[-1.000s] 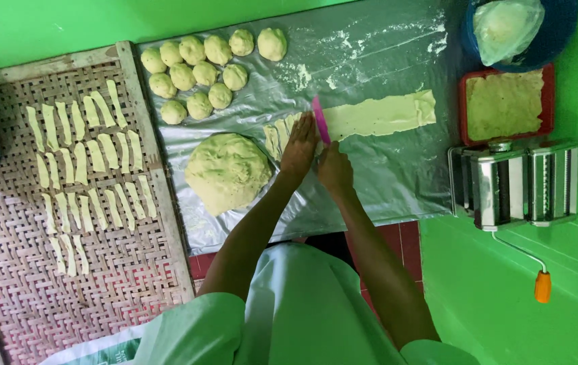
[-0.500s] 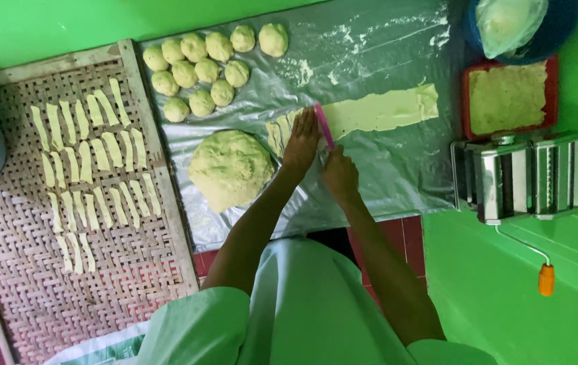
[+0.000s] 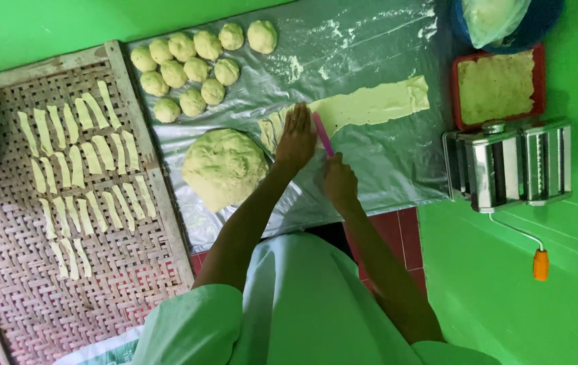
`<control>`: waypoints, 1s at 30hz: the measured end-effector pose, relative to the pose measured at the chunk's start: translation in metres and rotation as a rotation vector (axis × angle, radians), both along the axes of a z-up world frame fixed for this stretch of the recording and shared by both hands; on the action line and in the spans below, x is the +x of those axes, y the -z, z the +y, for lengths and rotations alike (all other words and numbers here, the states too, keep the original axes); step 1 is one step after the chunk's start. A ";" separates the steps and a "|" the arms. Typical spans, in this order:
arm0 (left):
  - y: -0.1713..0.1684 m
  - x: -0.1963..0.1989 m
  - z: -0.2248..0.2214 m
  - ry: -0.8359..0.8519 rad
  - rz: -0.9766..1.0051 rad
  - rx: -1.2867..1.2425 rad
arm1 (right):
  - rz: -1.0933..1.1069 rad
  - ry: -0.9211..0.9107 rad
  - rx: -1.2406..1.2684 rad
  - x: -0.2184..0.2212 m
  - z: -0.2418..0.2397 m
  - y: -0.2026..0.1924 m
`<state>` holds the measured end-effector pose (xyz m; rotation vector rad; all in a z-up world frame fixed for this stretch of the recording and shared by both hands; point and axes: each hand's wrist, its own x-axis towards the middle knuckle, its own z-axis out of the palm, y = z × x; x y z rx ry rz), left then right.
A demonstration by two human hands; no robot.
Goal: Flatten dough, roll it through a manual pasta machine, and cut it into strips.
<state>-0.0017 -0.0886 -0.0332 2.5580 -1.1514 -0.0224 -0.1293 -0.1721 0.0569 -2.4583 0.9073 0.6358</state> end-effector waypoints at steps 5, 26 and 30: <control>-0.003 -0.002 0.006 0.045 0.021 0.033 | -0.023 0.058 0.058 -0.003 0.000 0.002; 0.005 0.005 0.008 0.001 0.248 -0.120 | 0.067 0.042 0.042 -0.082 0.009 -0.010; -0.018 0.010 0.007 -0.020 0.357 -0.066 | 0.091 0.033 0.022 -0.095 0.009 -0.010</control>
